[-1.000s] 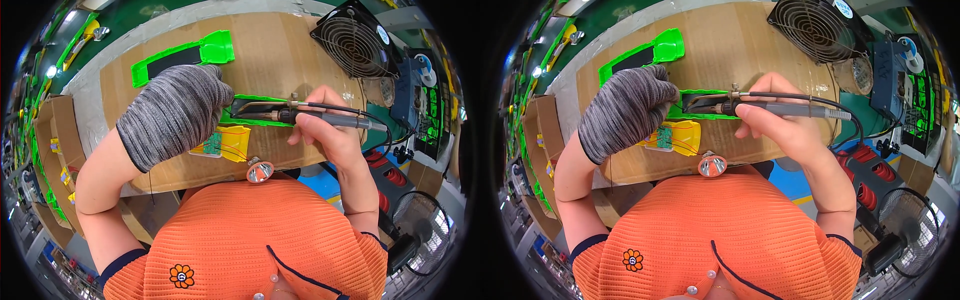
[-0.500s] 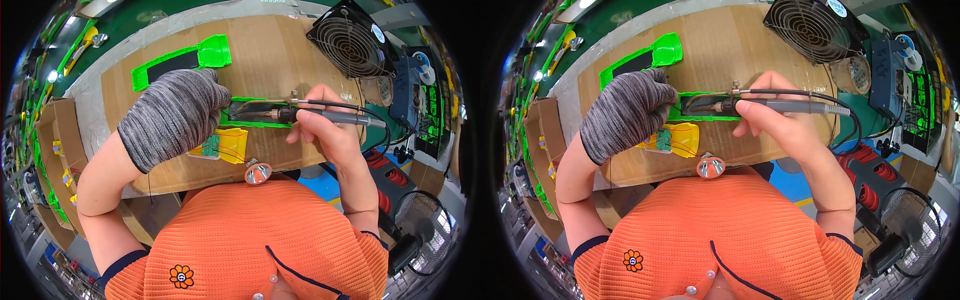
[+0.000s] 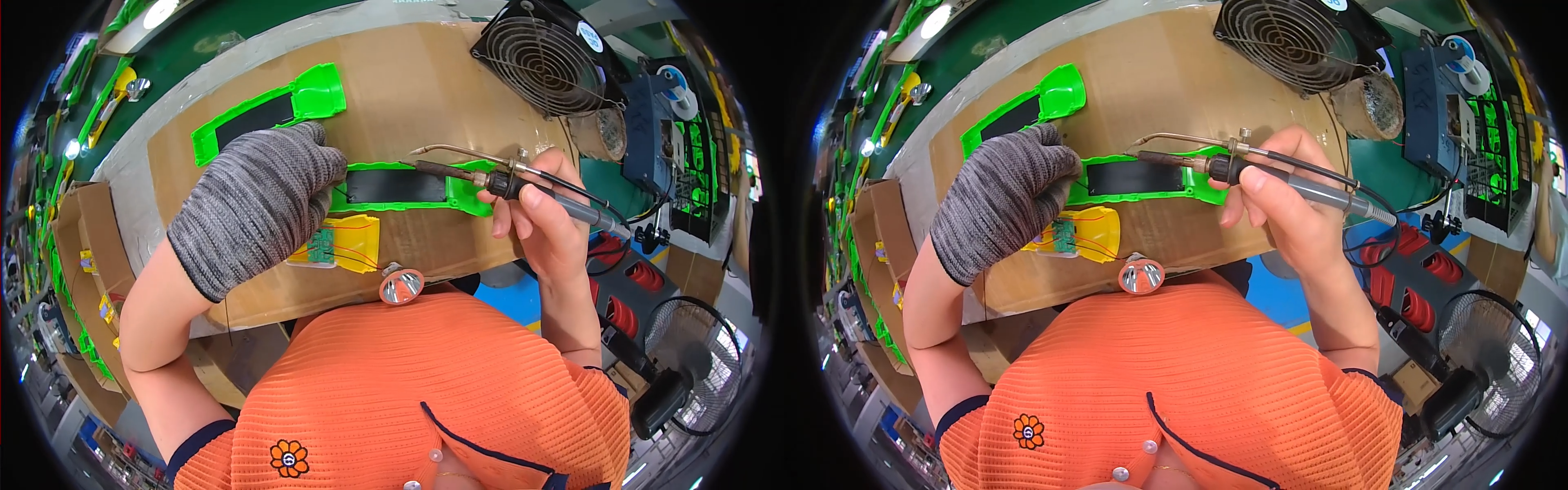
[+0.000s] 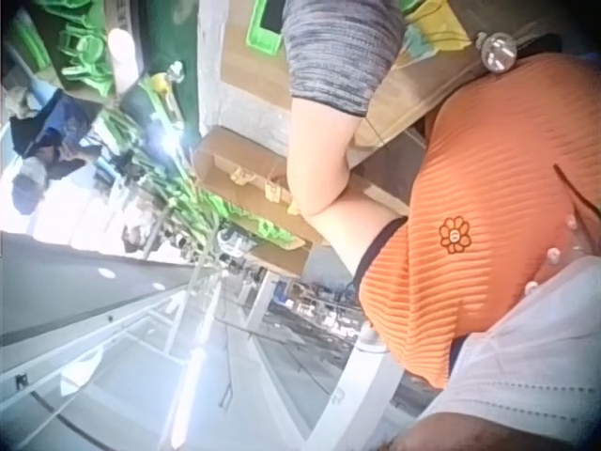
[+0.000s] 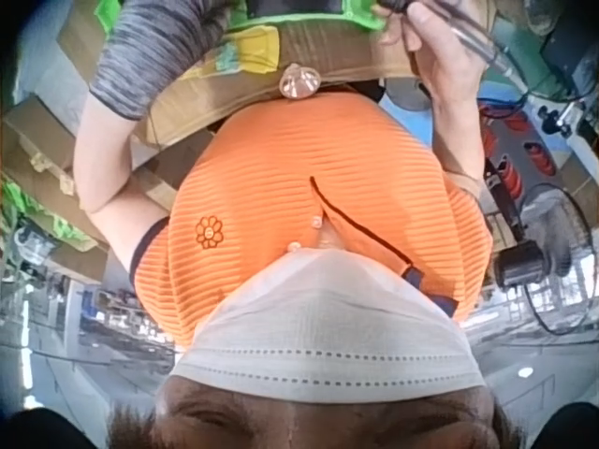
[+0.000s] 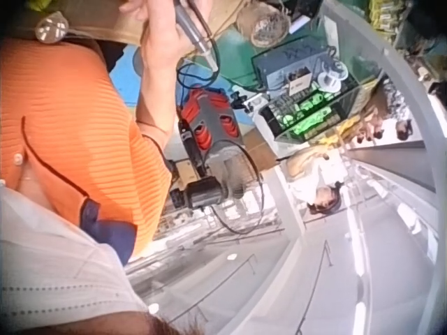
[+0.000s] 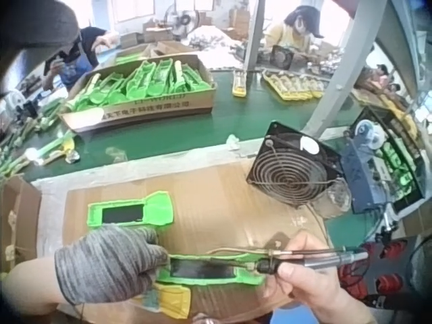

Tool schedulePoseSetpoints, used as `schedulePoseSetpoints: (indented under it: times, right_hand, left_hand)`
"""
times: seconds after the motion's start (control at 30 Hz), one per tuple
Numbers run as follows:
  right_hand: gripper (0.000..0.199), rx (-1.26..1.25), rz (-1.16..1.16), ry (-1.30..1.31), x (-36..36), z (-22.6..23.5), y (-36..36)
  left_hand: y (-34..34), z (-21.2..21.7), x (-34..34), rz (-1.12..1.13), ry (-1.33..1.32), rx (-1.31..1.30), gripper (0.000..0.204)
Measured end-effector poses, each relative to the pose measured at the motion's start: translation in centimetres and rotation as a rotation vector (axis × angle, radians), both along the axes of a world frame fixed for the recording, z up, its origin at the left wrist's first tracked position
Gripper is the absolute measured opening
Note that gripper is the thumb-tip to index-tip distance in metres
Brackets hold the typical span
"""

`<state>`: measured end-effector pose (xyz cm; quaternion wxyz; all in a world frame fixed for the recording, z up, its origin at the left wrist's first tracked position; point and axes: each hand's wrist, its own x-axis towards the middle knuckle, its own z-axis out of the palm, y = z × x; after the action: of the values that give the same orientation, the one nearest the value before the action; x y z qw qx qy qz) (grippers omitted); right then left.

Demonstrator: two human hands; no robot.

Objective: Soldering electrical components into flashlight bodies on a factory assembly line.

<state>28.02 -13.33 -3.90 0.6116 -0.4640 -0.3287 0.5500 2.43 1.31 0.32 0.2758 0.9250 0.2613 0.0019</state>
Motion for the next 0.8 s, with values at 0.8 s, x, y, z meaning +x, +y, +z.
schedulePoseSetpoints:
  times: [0.8]
  right_hand:
    - [0.012, 0.052, -0.139, 0.230, -2.6, -1.9, -1.8]
  left_hand:
    - [-4.3, -1.5, -1.1, -0.026, -0.197, 0.282, 0.027]
